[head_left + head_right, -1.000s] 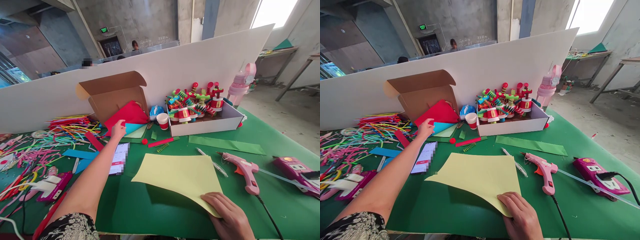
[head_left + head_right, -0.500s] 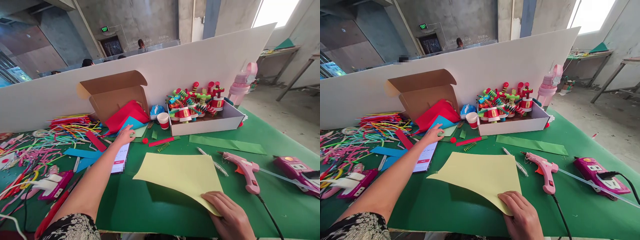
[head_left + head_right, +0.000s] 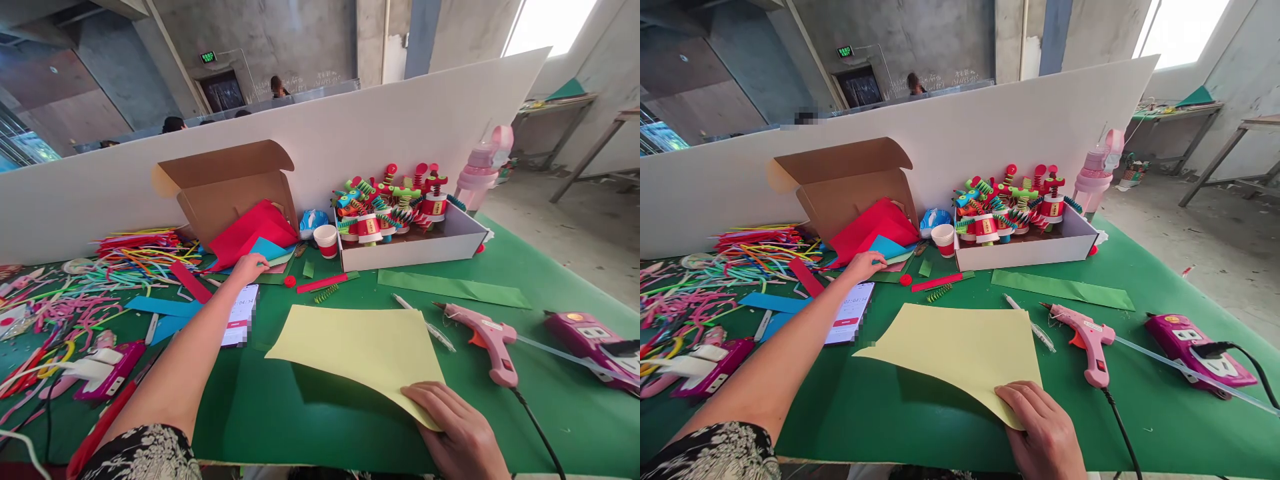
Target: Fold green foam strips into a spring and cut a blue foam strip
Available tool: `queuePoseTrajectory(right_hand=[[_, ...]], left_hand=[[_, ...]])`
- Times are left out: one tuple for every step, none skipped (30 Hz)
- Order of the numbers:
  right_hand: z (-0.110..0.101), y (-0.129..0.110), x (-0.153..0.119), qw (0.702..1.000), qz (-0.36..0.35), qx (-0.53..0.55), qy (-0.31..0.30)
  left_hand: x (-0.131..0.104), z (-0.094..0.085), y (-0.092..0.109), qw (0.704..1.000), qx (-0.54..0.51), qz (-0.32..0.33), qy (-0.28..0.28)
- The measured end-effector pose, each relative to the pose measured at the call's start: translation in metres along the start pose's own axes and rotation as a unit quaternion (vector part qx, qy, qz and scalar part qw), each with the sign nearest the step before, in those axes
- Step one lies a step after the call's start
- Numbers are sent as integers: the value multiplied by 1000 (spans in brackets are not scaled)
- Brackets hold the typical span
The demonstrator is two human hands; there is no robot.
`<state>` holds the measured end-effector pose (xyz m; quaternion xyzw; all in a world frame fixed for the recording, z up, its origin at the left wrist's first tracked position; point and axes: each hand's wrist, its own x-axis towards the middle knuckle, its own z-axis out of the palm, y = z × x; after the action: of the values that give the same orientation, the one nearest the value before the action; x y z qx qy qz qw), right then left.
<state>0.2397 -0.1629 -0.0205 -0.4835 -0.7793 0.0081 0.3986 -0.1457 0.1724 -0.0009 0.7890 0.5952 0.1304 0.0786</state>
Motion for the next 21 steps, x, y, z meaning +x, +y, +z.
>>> queuePoseTrajectory(right_hand=[[0, 1, -1, 1000, 2, 0, -2], [0, 1, -2, 1000, 3, 2, -2], [1, 2, -2, 1000, 7, 3, -2], [1, 2, -3, 1000, 9, 5, -1], [0, 1, -2, 1000, 11, 6, -1], [0, 1, -2, 1000, 12, 6, 0], [0, 0, -1, 1000, 12, 6, 2], [-1, -1, 1, 1000, 10, 6, 6], [-1, -2, 3, 1000, 9, 6, 12], [-2, -4, 4, 1000, 6, 6, 20], [-2, -5, 6, 1000, 4, 6, 28], [-3, -6, 8, 999, 1, 6, 35], [-3, -7, 10, 999, -1, 6, 40], [-4, -8, 11, 999, -3, 6, 42], [-4, -8, 12, 999, -4, 7, 42], [-4, -9, 13, 999, -4, 8, 41], [-4, -9, 13, 999, -2, 8, 40], [-4, -9, 13, 999, 0, 8, 38], [-4, -9, 12, 999, 2, 8, 38], [-4, -9, 12, 999, 3, 6, 38], [-4, -9, 12, 999, 5, 5, 38]], left_hand=[[0, 0, 0, 1000, -1, -1, 4], [0, 0, 0, 1000, -3, -3, 10], [0, 1, 1, 1000, -3, -7, 16], [0, 2, 1, 1000, -1, -14, 25], [0, 2, 1, 999, 4, -23, 33], [0, 3, 1, 999, 12, -34, 41], [1, 3, 2, 998, 22, -44, 45], [1, 4, 2, 997, 32, -53, 47], [1, 4, 2, 996, 42, -59, 47], [2, 4, 2, 996, 50, -63, 46], [2, 4, 3, 995, 55, -65, 45], [3, 4, 3, 995, 57, -65, 45], [3, 3, 4, 995, 58, -65, 47], [3, 2, 4, 995, 58, -64, 49], [3, 2, 4, 995, 58, -63, 50], [2, 1, 4, 995, 60, -62, 50], [2, 0, 4, 995, 62, -62, 49], [2, 0, 4, 995, 66, -61, 47], [1, 0, 4, 995, 69, -61, 46], [1, 0, 4, 995, 72, -60, 47], [1, 0, 4, 994, 75, -58, 48]])
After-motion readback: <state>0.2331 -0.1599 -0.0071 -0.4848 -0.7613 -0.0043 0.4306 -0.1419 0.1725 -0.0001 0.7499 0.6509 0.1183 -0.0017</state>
